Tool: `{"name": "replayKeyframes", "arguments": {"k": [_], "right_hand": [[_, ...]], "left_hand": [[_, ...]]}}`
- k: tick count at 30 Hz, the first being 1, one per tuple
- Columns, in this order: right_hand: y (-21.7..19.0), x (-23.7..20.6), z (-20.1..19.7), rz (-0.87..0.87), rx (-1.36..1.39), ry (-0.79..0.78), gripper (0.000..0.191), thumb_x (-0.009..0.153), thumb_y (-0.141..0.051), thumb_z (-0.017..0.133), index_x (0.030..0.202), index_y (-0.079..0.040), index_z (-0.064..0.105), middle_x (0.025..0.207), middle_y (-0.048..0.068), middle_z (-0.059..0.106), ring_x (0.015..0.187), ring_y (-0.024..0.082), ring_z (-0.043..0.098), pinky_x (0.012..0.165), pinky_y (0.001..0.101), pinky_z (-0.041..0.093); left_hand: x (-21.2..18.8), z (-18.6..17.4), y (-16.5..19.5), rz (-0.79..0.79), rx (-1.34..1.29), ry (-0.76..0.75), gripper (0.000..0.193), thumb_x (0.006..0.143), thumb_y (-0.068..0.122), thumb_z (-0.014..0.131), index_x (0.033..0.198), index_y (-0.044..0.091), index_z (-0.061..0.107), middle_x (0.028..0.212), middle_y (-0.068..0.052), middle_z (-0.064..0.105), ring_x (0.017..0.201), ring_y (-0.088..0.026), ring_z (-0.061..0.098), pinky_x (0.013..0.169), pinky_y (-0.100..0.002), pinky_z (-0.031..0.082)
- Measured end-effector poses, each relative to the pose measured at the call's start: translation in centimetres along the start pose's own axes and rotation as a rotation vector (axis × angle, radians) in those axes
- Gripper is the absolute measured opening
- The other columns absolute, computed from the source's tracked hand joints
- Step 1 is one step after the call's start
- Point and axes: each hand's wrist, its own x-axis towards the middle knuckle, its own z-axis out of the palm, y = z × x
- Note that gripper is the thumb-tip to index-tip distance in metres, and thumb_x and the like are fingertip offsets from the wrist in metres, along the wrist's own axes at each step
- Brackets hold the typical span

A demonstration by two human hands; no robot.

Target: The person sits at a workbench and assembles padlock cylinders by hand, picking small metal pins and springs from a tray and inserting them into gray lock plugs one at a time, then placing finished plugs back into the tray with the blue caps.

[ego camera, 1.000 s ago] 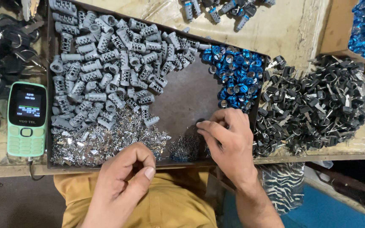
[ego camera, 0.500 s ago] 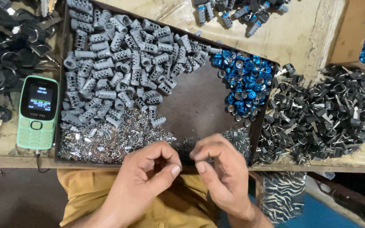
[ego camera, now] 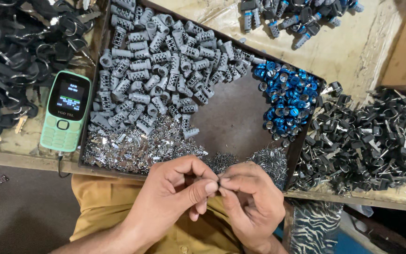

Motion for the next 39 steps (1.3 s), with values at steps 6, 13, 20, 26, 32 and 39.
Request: {"name": "replayKeyframes", "arguments": {"k": [6,13,20,26,32,39], "right_hand": [[1.1,-0.4,0.8,0.156,0.366,-0.009,0.013,0.092,0.011,0.069,0.104,0.007,0.069,0.105,0.017,0.068,0.090,0.017,0.067,0.080,0.0262,0.057],[0.9,-0.3,0.5,0.311,0.461,-0.014,0.014,0.089,0.011,0.068,0.103,0.007,0.067,0.104,0.015,0.065,0.091,0.016,0.064,0.081,0.0266,0.053],[0.2,2.7,-2.6,0.032,-0.363,-0.061,0.025,0.079,0.004,0.077,0.102,0.000,0.072,0.104,0.008,0.069,0.093,0.016,0.067,0.082,0.0259,0.053],[1.5,1.6,-8.0,0.171,-0.801,-0.011,0.029,0.072,0.003,0.081,0.099,-0.004,0.077,0.094,0.013,0.063,0.079,0.022,0.064,0.064,0.0312,0.049],[3.6,-0.6,-10.6,0.138,-0.693,0.056,0.016,0.083,0.005,0.073,0.097,-0.002,0.068,0.095,0.008,0.067,0.084,0.020,0.068,0.071,0.0286,0.053],[4.0,-1.2,-12.1,0.214,-0.414,0.130,0.010,0.091,0.004,0.066,0.100,0.001,0.062,0.098,0.011,0.066,0.086,0.016,0.064,0.075,0.0258,0.050]], "left_hand": [[0.0,-0.1,-0.8,0.234,0.153,0.028,0.008,0.094,0.005,0.066,0.089,0.004,0.061,0.076,0.006,0.051,0.070,-0.001,0.043,0.060,-0.020,0.037],[-0.1,-0.3,-1.0,0.171,0.118,0.017,0.007,0.094,0.004,0.065,0.088,0.004,0.061,0.076,0.006,0.051,0.071,-0.002,0.043,0.061,-0.021,0.037],[0.9,0.4,-1.3,-0.015,0.006,0.049,0.005,0.096,0.007,0.063,0.092,0.005,0.061,0.069,0.005,0.048,0.060,-0.004,0.041,0.052,-0.023,0.034],[2.2,0.2,-2.4,-0.047,-0.032,0.042,0.003,0.094,0.005,0.063,0.093,0.004,0.060,0.071,0.004,0.049,0.059,-0.005,0.043,0.052,-0.023,0.035],[3.1,0.8,-4.2,-0.057,0.065,0.050,0.004,0.092,0.006,0.064,0.094,0.003,0.062,0.072,0.002,0.052,0.058,-0.006,0.045,0.050,-0.024,0.037],[3.0,1.4,-4.6,-0.046,0.161,0.036,0.005,0.093,0.005,0.065,0.091,0.003,0.062,0.070,0.003,0.047,0.058,-0.005,0.040,0.050,-0.023,0.033]]}}
